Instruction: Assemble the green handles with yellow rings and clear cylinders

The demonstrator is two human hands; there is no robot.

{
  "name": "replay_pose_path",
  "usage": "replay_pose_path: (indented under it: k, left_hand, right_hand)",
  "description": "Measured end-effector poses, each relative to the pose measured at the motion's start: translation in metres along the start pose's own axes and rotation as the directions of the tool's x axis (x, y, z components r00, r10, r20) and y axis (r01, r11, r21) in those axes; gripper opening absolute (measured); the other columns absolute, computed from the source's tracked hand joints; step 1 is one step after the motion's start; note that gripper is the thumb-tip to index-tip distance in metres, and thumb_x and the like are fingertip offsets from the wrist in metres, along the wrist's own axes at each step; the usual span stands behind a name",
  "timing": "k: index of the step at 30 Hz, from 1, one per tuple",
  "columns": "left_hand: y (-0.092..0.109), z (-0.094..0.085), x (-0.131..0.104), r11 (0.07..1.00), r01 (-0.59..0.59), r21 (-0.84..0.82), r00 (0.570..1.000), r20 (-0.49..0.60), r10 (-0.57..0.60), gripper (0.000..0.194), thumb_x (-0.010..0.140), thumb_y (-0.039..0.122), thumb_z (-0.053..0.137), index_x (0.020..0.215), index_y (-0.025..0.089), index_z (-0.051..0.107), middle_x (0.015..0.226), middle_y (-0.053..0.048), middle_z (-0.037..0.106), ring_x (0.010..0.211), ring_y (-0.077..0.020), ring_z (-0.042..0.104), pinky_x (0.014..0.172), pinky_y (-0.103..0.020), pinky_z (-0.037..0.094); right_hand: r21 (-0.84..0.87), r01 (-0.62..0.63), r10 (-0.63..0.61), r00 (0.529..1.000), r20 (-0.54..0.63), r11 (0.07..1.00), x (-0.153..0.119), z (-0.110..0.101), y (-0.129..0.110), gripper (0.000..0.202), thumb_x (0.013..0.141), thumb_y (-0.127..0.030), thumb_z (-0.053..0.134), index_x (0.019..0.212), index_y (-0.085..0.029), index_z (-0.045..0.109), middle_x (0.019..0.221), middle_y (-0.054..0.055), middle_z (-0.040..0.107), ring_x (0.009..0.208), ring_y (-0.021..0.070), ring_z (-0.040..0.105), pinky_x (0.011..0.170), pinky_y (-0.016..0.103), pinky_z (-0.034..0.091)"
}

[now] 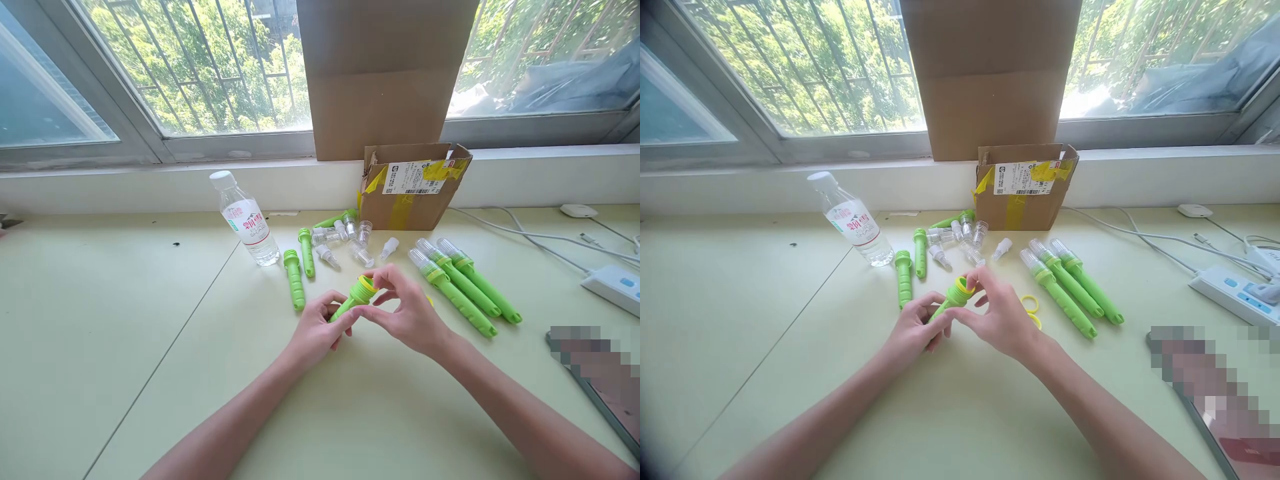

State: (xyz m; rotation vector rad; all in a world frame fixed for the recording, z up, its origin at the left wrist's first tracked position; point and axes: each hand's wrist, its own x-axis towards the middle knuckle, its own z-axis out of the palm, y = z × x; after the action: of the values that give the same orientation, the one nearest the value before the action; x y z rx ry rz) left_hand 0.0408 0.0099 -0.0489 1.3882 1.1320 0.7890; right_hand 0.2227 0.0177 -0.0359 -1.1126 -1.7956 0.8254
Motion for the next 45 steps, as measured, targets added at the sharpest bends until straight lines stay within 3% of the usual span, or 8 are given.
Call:
replay_pose_path:
  k: [7, 13, 28, 33, 45]
  left_hand:
    - [-0.001, -0.001, 0.000, 1.000, 0.001, 0.022, 1.000, 0.016, -0.001, 0.025, 0.081, 0.042, 0.064, 0.088, 0.019, 0.056, 0.061, 0.004, 0.055, 0.041, -0.0061, 0.042, 0.040, -0.019, 0.033]
    - [-0.001, 0.000, -0.001, 0.999, -0.004, 0.036, 1.000, 0.015, 0.003, 0.026, 0.083, 0.043, 0.061, 0.089, 0.018, 0.055, 0.063, 0.004, 0.056, 0.041, -0.0060, 0.042, 0.041, -0.019, 0.032]
    - [0.000, 0.000, -0.001, 0.999, 0.003, 0.052, 1.000, 0.012, -0.004, 0.029, 0.083, 0.047, 0.061, 0.089, 0.019, 0.055, 0.062, 0.004, 0.056, 0.041, -0.0057, 0.040, 0.041, -0.019, 0.032]
    - [0.000, 0.000, -0.001, 0.998, -0.002, 0.059, 1.000, 0.010, 0.001, 0.031, 0.083, 0.048, 0.060, 0.089, 0.018, 0.055, 0.063, 0.003, 0.057, 0.041, -0.0058, 0.040, 0.041, -0.019, 0.032]
    - [0.000, 0.000, -0.001, 0.998, 0.005, 0.070, 1.000, 0.021, -0.006, 0.035, 0.084, 0.053, 0.058, 0.089, 0.019, 0.055, 0.063, 0.003, 0.057, 0.041, -0.0057, 0.040, 0.040, -0.019, 0.031]
  right_hand:
    - [0.031, -0.029, 0.030, 0.999, -0.041, 0.999, 0.001, 0.003, -0.002, 0.034, 0.076, -0.039, 0.071, 0.081, -0.023, 0.041, 0.097, 0.002, 0.062, 0.078, 0.0153, 0.064, 0.064, 0.032, 0.060]
    - [0.062, 0.011, -0.005, 0.996, -0.093, 0.998, -0.001, 0.005, 0.000, 0.034, 0.074, -0.039, 0.074, 0.078, -0.023, 0.043, 0.087, 0.001, 0.061, 0.083, 0.0165, 0.064, 0.064, 0.030, 0.060]
    - [0.046, 0.012, -0.006, 0.993, -0.120, 0.999, -0.001, 0.007, 0.004, 0.035, 0.071, -0.034, 0.077, 0.077, -0.022, 0.044, 0.084, -0.001, 0.060, 0.072, 0.0136, 0.062, 0.059, 0.027, 0.057]
    - [0.073, 0.050, -0.040, 0.991, -0.130, 0.996, -0.001, 0.008, 0.007, 0.034, 0.071, -0.034, 0.078, 0.077, -0.022, 0.046, 0.077, -0.002, 0.056, 0.080, 0.0170, 0.063, 0.062, 0.030, 0.059]
    - [0.053, 0.093, -0.083, 0.981, -0.174, 0.994, -0.003, 0.009, 0.010, 0.036, 0.070, -0.031, 0.078, 0.073, -0.022, 0.044, 0.083, 0.001, 0.064, 0.088, 0.0203, 0.066, 0.061, 0.030, 0.060]
